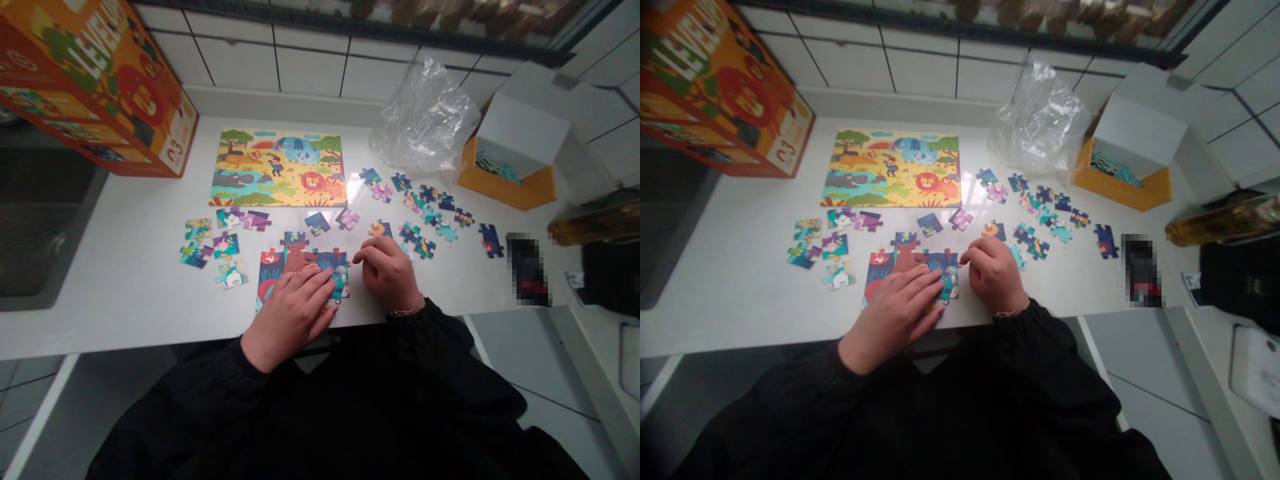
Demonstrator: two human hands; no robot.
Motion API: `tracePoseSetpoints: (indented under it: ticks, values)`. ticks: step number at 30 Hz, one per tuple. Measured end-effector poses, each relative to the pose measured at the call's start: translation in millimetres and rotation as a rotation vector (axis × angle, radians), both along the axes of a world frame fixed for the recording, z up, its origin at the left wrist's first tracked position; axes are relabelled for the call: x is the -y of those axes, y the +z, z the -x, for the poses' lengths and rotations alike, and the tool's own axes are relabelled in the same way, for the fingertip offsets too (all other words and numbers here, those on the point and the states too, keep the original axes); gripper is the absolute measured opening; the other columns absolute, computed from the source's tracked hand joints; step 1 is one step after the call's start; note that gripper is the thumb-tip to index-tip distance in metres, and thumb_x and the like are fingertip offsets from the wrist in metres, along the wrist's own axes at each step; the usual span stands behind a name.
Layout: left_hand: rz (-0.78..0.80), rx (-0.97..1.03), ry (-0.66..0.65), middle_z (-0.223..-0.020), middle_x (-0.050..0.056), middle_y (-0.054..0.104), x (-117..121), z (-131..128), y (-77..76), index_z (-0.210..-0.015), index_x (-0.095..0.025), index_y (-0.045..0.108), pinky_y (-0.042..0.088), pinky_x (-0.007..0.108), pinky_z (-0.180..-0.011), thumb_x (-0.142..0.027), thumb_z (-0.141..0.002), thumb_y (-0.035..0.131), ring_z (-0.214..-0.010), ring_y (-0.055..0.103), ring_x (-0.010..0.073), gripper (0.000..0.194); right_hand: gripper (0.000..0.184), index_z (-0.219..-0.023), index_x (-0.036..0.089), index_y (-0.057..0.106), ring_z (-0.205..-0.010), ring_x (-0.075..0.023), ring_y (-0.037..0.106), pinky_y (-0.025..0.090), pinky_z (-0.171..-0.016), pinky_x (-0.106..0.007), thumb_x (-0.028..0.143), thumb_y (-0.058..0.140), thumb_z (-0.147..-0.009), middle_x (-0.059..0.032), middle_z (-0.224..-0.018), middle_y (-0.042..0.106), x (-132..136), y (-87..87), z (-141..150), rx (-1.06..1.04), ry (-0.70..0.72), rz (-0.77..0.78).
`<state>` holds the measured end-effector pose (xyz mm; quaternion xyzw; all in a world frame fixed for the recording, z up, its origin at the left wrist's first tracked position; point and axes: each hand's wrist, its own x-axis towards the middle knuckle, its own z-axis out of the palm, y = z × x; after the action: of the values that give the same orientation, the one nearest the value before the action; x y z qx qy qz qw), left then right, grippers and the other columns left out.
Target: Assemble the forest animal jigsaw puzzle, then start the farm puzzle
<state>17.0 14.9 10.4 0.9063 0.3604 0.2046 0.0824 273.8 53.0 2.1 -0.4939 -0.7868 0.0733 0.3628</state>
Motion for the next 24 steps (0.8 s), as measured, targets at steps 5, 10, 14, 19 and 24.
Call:
tracePoseSetpoints:
  ticks: [5, 10, 14, 19, 24]
  values:
    - [-0.014, 0.013, -0.007, -0.161, 0.011, 0.059, 0, 1, -1.2, -0.150, -0.015, 0.062, 0.048, 0.052, -0.115, -0.037, -0.109, 0.062, -0.142, 0.058, 0.0330, 0.047, 0.028, -0.095, 0.027, 0.065, -0.099, -0.0300, 0.067, 0.055, -0.094, -0.052, 0.004, 0.050, -0.091, -0.0086, -0.096, 0.068, -1, 2.0, -4, -0.095, -0.342, -0.141]
    - [-0.027, 0.007, 0.002, -0.151, 0.010, 0.067, 1, 0, -3.3, -0.136, -0.015, 0.069, 0.049, 0.052, -0.112, -0.037, -0.109, 0.062, -0.137, 0.061, 0.0326, 0.035, 0.028, -0.121, 0.021, 0.063, -0.110, -0.0395, 0.058, 0.045, -0.102, -0.064, 0.034, 0.068, -0.096, -0.0177, -0.115, 0.067, -9, -7.0, -3, 0.072, -0.672, -0.004]
    - [-0.063, 0.021, -0.002, -0.147, 0.011, 0.069, 1, -1, -2.5, -0.134, -0.014, 0.069, 0.050, 0.051, -0.110, -0.034, -0.108, 0.062, -0.135, 0.062, 0.0321, 0.033, 0.041, -0.118, 0.022, 0.064, -0.107, -0.0393, 0.057, 0.039, -0.106, -0.068, 0.050, 0.079, -0.093, -0.0178, -0.112, 0.069, -12, -16.4, -2, 0.150, -0.683, 0.014]
    - [-0.047, 0.007, 0.018, -0.151, 0.012, 0.065, 1, -2, -5.9, -0.132, -0.014, 0.069, 0.050, 0.051, -0.112, -0.036, -0.109, 0.060, -0.137, 0.061, 0.0327, 0.033, 0.030, -0.116, 0.021, 0.067, -0.104, -0.0373, 0.060, 0.043, -0.103, -0.061, 0.043, 0.076, -0.097, -0.0148, -0.106, 0.072, -13, -19.2, -7, 0.181, -0.667, 0.071]
    - [-0.036, 0.005, 0.040, -0.151, 0.013, 0.065, 4, -2, -8.9, -0.131, -0.015, 0.069, 0.048, 0.051, -0.117, -0.037, -0.109, 0.060, -0.138, 0.060, 0.0321, 0.033, 0.028, -0.120, 0.020, 0.066, -0.105, -0.0346, 0.062, 0.046, -0.100, -0.052, 0.039, 0.072, -0.100, -0.0152, -0.113, 0.074, -17, -20.8, -11, 0.101, -0.524, 0.073]
